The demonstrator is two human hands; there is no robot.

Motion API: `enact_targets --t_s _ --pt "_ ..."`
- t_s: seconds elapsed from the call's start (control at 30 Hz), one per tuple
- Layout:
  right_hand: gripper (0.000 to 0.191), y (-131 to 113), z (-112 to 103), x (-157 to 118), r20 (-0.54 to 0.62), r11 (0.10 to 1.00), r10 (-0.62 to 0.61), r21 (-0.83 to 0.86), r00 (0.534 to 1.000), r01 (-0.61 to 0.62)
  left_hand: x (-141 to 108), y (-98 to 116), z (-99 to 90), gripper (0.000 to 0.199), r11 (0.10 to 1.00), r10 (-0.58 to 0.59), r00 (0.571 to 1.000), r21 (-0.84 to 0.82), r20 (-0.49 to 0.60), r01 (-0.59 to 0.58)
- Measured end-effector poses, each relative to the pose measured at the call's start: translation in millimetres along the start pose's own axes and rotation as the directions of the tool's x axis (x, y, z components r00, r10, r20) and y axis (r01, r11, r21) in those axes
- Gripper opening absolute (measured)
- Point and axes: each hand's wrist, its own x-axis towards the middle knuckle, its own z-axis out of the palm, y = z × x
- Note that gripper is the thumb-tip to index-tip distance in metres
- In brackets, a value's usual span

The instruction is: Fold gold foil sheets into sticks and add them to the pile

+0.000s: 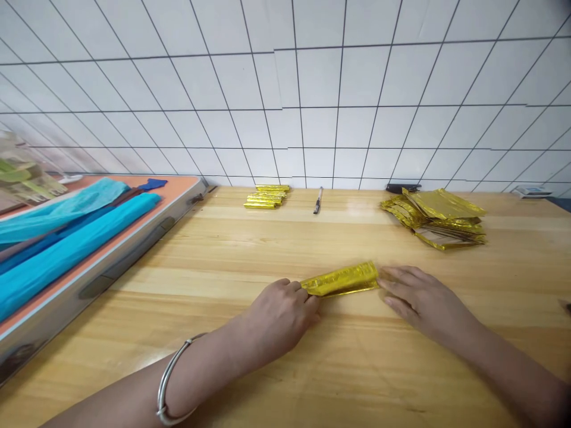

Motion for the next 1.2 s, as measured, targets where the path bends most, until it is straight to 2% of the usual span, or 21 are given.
enact_targets --t_s 0.13,0.37,0.57,0.8,0.93,1.03,1.1,1.2 --pt "0.041 -8.9 13.5 4.5 -0.108 0.999 -0.001 -0.033 0.994 -0.003 4.2 -0.5 6.1 0.018 0.999 -0.007 1.0 0.036 -0.018 0.008" --pt "0.043 -22.0 5.0 0.0 -0.348 0.993 -0.021 -0.114 0.937 -0.02 11.0 -3.5 12.7 0.018 0.998 -0.064 0.998 -0.017 0.0 0.064" --pt "0.038 -31.8 8.6 0.9 -0.236 0.97 -0.202 -0.179 0.951 0.162 9.7 -4.8 8.8 0.025 0.994 -0.084 0.996 -0.074 0.03 0.086" --pt "0.042 -31.1 14.8 -1.8 -0.16 0.953 -0.242 -0.226 0.957 0.203 7.4 -0.7 0.6 0.021 0.963 -0.05 0.996 -0.261 0.07 0.067" --pt "0.036 -29.9 12.2 -1.8 -0.192 0.955 -0.264 -0.191 0.945 0.228 4.0 4.1 -7.4 0.019 0.904 0.041 0.996 -0.427 0.085 -0.001" --pt "0.031 -24.2 12.9 0.2 -0.249 0.963 -0.261 -0.139 0.932 0.233 3.2 3.3 -9.6 0.016 0.843 0.102 0.994 -0.535 0.046 -0.062" --pt "0.031 -18.8 14.6 2.0 -0.277 0.964 -0.262 -0.107 0.925 0.242 4.3 0.7 -7.3 0.013 0.828 0.057 0.998 -0.559 0.016 -0.039" --pt "0.031 -12.6 16.7 4.8 -0.276 0.96 -0.278 -0.057 0.92 0.273 7.7 -3.9 1.7 0.01 0.83 -0.179 0.983 -0.543 -0.048 0.125"
